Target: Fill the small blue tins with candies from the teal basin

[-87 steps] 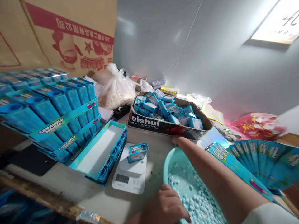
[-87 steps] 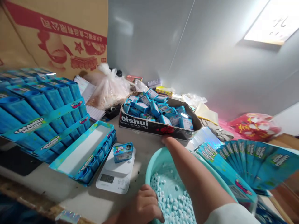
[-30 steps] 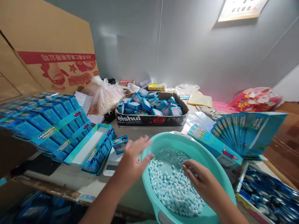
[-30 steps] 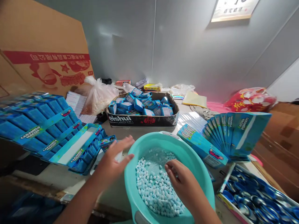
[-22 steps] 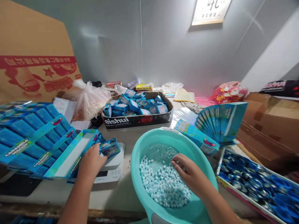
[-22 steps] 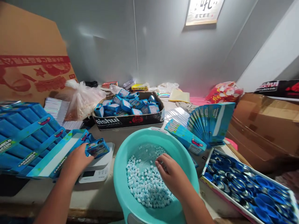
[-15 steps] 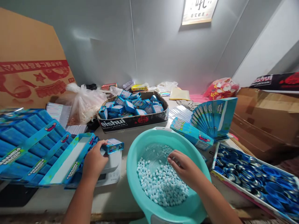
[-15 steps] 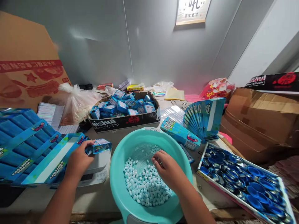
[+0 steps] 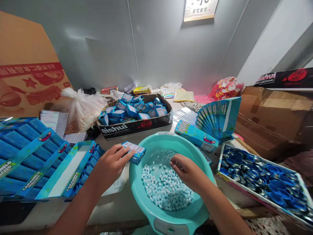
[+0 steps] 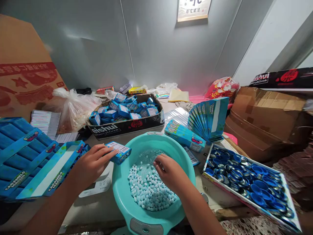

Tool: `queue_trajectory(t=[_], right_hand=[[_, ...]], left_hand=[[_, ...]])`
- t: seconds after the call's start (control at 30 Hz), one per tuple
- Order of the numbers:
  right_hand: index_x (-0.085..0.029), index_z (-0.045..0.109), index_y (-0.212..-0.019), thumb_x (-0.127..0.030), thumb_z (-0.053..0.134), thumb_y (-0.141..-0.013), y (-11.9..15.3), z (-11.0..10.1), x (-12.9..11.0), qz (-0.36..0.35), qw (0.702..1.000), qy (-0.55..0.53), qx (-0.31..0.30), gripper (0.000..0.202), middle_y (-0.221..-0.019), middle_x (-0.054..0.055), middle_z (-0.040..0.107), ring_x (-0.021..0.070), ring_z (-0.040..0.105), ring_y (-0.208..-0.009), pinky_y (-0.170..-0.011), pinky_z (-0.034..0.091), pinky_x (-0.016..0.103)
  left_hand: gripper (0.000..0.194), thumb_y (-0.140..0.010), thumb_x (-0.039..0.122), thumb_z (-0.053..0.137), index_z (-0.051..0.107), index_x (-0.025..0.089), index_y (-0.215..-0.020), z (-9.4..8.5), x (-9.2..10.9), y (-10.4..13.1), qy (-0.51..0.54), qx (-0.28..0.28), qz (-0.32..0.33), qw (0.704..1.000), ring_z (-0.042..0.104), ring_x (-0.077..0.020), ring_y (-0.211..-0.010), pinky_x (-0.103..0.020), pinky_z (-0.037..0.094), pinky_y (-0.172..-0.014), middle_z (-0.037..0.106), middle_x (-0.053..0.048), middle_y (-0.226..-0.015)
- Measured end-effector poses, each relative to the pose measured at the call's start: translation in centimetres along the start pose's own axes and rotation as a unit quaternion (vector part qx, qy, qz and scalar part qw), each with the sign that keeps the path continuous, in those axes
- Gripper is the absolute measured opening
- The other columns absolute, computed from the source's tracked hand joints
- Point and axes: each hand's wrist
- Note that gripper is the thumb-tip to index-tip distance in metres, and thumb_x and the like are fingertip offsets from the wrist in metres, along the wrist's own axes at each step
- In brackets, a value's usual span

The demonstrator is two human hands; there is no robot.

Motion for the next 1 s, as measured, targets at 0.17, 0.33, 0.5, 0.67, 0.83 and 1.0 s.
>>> queue_trajectory(t=[0.17,0.33,0.5,0.67,0.83,1.0], right_hand=[[-0.022,0.058,-0.087,-0.032,0.043,-0.102,-0.4,0.0,-0.6,0.0,1.0,0.021,0.013,0.024,-0.089,0.003,0.06,0.0168,0.056,-0.075,-0.065,0.04,0.03],[-0.022,0.056,-0.085,-0.031,0.043,-0.101,-0.3,0.3,-0.5,0.004,0.999,0.036,0.018,0.023,-0.087,0.003,0.06,0.0167,0.055,-0.075,-0.064,0.039,0.03],[-0.022,0.053,-0.083,-0.035,0.041,-0.102,-0.2,0.3,-0.3,0.021,0.999,0.041,0.02,0.026,-0.085,0.002,0.058,0.0172,0.055,-0.075,-0.065,0.039,0.03],[-0.022,0.055,-0.087,-0.039,0.04,-0.102,-0.6,0.5,-0.1,0.036,0.998,0.048,-0.004,0.027,-0.085,0.003,0.059,0.0186,0.056,-0.077,-0.069,0.041,0.032],[-0.023,0.056,-0.084,-0.04,0.041,-0.102,-0.8,1.2,0.6,0.039,0.994,0.071,-0.079,0.029,-0.087,0.003,0.061,0.0198,0.058,-0.08,-0.07,0.045,0.033],[-0.023,0.059,-0.088,-0.045,0.039,-0.102,-0.8,1.3,0.5,0.064,0.988,0.093,-0.109,0.033,-0.086,0.004,0.062,0.0206,0.061,-0.079,-0.07,0.047,0.034]], left_hand=[[0.052,-0.089,0.003,0.052,0.066,0.032,-0.129,0.9,0.3,0.9,-0.012,-0.015,0.01,1.0,0.058,-0.0274,-0.111,-0.043,0.055,-0.095,0.071,-0.004,-0.12],[0.05,-0.088,0.002,0.054,0.067,0.029,-0.127,1.5,-0.1,0.9,0.018,-0.001,-0.025,1.0,0.058,-0.0269,-0.113,-0.044,0.053,-0.1,0.071,-0.004,-0.119],[0.035,-0.095,0.025,0.061,0.064,0.027,-0.129,1.9,-1.5,3.4,0.138,0.076,-0.161,0.974,0.062,-0.025,-0.116,-0.04,0.053,-0.101,0.068,-0.007,-0.124],[0.045,-0.083,0.052,0.072,0.068,0.021,-0.115,4.4,-2.6,7.6,0.263,0.121,-0.441,0.849,0.072,-0.0285,-0.099,-0.036,0.061,-0.08,0.075,-0.009,-0.107],[0.053,-0.083,0.047,0.069,0.06,0.018,-0.126,7.1,-4.2,10.9,0.264,0.049,-0.512,0.816,0.068,-0.0328,-0.114,-0.047,0.056,-0.098,0.073,-0.014,-0.118],[0.065,-0.09,0.036,0.061,0.037,0.016,-0.148,6.8,-3.2,11.3,0.249,0.116,-0.502,0.82,0.057,-0.0316,-0.131,-0.051,0.05,-0.109,0.056,-0.021,-0.142]])
Point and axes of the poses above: each hand's wrist, its own y-axis away from the middle knuckle, its own z-axis out of the palm, x = y × z
